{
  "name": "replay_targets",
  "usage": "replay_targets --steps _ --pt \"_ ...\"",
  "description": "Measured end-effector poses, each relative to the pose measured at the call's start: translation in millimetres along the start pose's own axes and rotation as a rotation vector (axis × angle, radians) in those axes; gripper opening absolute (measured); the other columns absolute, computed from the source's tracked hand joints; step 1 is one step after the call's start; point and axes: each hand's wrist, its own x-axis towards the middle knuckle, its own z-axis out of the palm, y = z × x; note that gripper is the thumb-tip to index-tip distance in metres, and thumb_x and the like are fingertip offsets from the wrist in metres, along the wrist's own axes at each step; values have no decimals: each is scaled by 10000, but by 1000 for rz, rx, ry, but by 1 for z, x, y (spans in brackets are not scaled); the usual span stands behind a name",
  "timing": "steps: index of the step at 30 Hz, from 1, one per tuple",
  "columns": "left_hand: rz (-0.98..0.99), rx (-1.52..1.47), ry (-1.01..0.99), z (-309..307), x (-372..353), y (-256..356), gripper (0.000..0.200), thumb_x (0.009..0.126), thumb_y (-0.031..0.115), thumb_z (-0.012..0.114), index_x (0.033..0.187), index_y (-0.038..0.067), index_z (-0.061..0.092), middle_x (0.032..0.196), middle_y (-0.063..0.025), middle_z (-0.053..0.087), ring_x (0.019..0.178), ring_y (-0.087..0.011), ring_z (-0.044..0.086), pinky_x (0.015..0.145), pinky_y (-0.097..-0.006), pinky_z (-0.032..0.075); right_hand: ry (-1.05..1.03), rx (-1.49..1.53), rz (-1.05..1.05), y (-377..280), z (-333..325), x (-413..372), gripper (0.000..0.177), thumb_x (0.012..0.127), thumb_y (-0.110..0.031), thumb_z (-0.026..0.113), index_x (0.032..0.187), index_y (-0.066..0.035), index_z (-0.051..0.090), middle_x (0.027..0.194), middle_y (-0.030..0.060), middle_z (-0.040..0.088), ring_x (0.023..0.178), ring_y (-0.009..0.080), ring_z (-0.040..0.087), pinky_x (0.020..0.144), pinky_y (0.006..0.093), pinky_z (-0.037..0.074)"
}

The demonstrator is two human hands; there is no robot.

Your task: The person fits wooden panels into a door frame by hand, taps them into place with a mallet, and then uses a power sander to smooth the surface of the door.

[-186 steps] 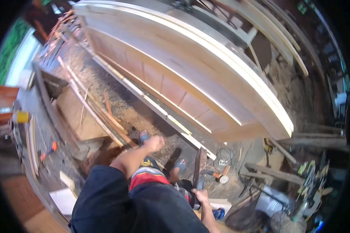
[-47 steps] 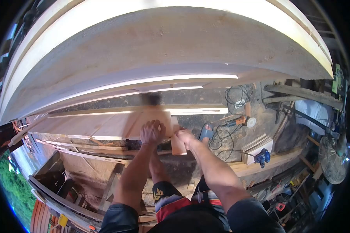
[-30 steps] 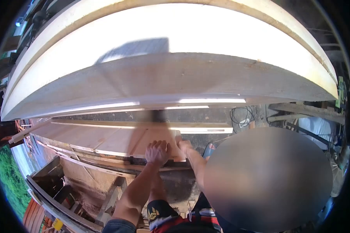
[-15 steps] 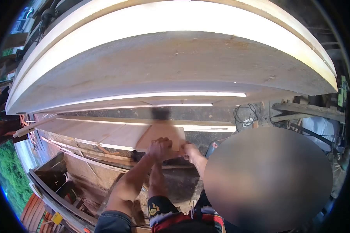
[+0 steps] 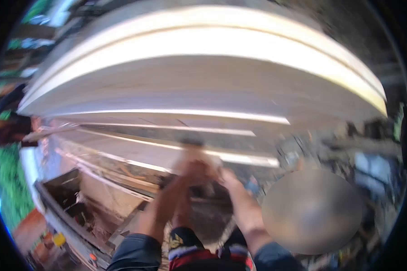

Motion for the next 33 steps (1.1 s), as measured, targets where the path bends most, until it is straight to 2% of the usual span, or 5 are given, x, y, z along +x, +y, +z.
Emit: replay_targets --steps 8,10,15,24,33 --pt "-90 -245 807 -6 -122 29 404 854 406 709 1121 108 650 1184 -149 636 1184 -339 581 1044 -491 417 126 -484 -451 58 -104 2 396 1001 -300 488 708 -44 568 582 110 601 462 232 587 441 339 466" --pt "-225 -394 913 13 -190 17 353 840 362 723 1088 116 671 1166 -158 645 1179 -346 592 1035 -480 435 36 -532 -234 93 -174 49 280 985 -274 533 1041 -9 603 692 151 650 520 254 622 467 360 497" --pt "-744 -382 1127 -11 -424 -22 153 737 193 723 797 55 695 956 -168 677 882 -378 648 737 -469 523 110 -718 -17 99 -124 -53 280 985 -275 535 1056 -11 597 712 150 655 536 252 627 476 358 500" --pt "-1933 39 1187 96 -690 9 438 821 316 706 1159 52 615 1287 -173 561 1223 -367 509 1018 -504 378 -37 -1108 -55 86 -6 -123 284 986 -276 537 1083 -14 586 750 147 665 566 250 637 491 353 505" --pt "-2990 -795 1180 215 -803 59 712 853 589 641 1285 27 577 1317 -208 583 1243 -399 537 1012 -536 424 -31 -1369 -113 75 113 -150 291 987 -278 540 1110 -16 576 787 144 674 596 247 647 506 348 511"
